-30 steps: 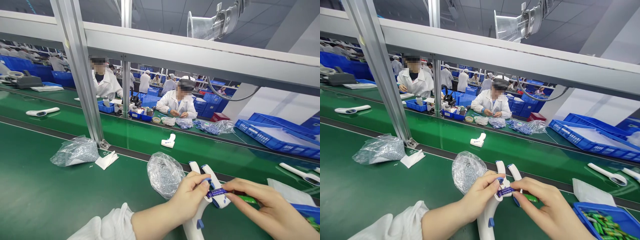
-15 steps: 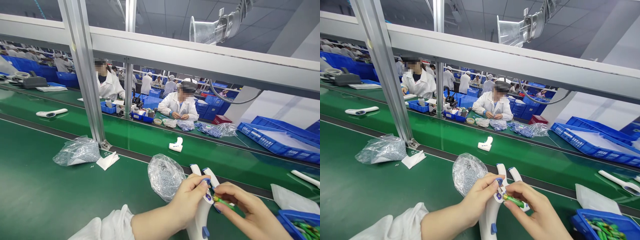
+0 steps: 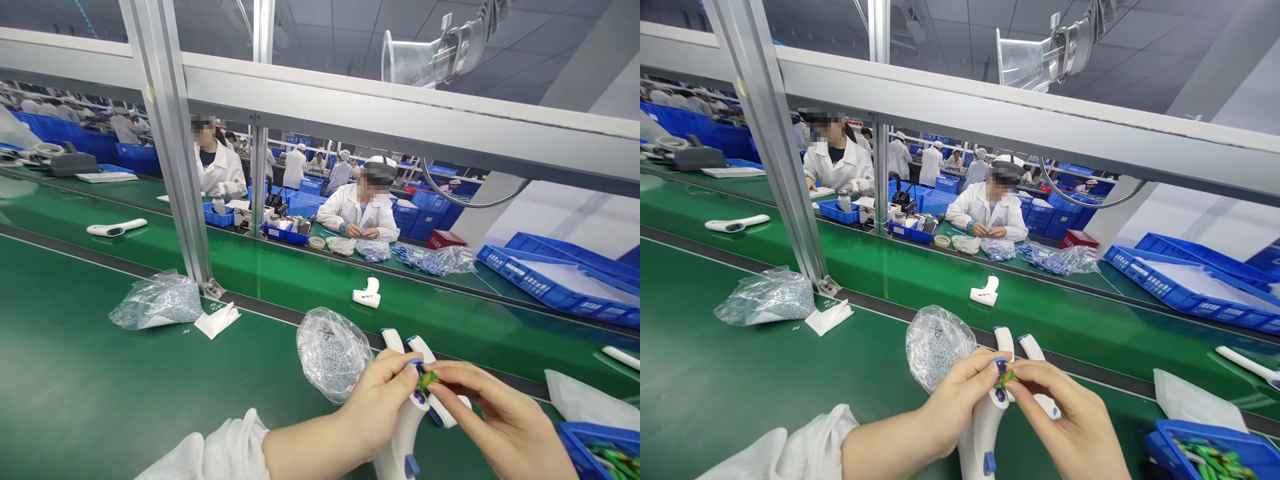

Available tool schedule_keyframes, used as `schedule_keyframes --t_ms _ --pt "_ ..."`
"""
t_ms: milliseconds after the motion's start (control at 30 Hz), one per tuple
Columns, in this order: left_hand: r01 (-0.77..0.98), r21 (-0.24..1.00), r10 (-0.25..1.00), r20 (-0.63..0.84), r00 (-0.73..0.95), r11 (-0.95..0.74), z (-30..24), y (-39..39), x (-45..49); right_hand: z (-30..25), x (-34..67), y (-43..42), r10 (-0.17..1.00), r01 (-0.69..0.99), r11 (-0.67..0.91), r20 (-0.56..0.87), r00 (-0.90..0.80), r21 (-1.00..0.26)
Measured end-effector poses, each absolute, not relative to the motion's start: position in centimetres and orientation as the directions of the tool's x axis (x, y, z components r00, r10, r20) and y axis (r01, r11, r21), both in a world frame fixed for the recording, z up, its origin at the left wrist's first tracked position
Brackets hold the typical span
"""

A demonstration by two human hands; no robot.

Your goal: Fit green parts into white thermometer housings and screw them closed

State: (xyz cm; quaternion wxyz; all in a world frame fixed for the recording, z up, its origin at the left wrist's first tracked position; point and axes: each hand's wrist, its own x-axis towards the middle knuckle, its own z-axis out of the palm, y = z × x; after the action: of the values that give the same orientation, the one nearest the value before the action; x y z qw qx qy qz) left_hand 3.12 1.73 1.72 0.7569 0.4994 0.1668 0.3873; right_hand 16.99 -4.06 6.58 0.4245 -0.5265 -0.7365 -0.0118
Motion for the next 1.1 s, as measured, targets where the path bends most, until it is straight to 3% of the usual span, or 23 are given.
schedule_keyframes --t_ms 67,133,200,267,333,400,500,567,733,867,1000,1100 --pt "-0.407 0.899 0.751 0.156 0.642 0.161 1.8 1.8 3.1 6.1 17.2 -4.0 0.788 0.779 0.433 0.610 -0.082 -0.454" --pt "-0.389 0.915 0.754 0.182 0.631 0.105 1.9 1.8 3.0 4.9 17.3 -4.0 0.841 0.707 0.362 0.540 0.034 -0.608" --pt "-0.372 0.927 0.765 0.202 0.611 0.053 1.7 1.8 3.1 2.9 17.1 -4.0 0.904 0.454 0.241 0.369 0.217 -0.858" --pt "-0.342 0.940 0.785 0.200 0.586 0.015 0.9 1.8 3.3 0.7 16.2 -4.1 0.949 0.062 0.066 0.082 0.303 -0.996" --pt "-0.299 0.950 0.791 0.251 0.559 -0.090 -0.7 1.6 3.7 -1.2 14.9 -4.0 0.946 -0.249 -0.106 -0.175 0.274 -0.963" --pt "-0.275 0.913 0.738 0.405 0.540 -0.300 -2.8 1.3 4.1 -2.3 13.7 -4.0 0.916 -0.387 -0.184 -0.300 0.266 -0.904" --pt "-0.229 0.785 0.601 0.597 0.531 -0.576 -5.7 0.9 4.8 -2.7 12.9 -3.9 0.892 -0.412 -0.182 -0.326 0.313 -0.893" --pt "-0.152 0.755 0.581 0.601 0.548 -0.638 -7.0 0.5 5.2 -2.4 13.0 -3.9 0.891 -0.403 -0.174 -0.318 0.324 -0.898" --pt "0.063 0.743 0.650 0.536 0.538 -0.666 -8.3 -0.3 5.5 -2.2 14.1 -5.5 0.928 -0.384 -0.170 -0.278 0.247 -0.908" --pt "0.030 0.705 0.613 0.594 0.521 -0.709 -8.2 -0.7 4.9 -3.1 15.0 -7.5 0.948 -0.412 -0.200 -0.282 0.147 -0.889" --pt "0.027 0.670 0.590 0.634 0.501 -0.742 -7.7 -0.8 4.7 -4.3 15.4 -8.1 0.939 -0.422 -0.213 -0.305 0.162 -0.881" --pt "0.039 0.697 0.617 0.605 0.503 -0.716 -7.9 -0.6 5.2 -5.6 15.3 -7.4 0.944 -0.254 -0.167 -0.229 0.238 -0.953"
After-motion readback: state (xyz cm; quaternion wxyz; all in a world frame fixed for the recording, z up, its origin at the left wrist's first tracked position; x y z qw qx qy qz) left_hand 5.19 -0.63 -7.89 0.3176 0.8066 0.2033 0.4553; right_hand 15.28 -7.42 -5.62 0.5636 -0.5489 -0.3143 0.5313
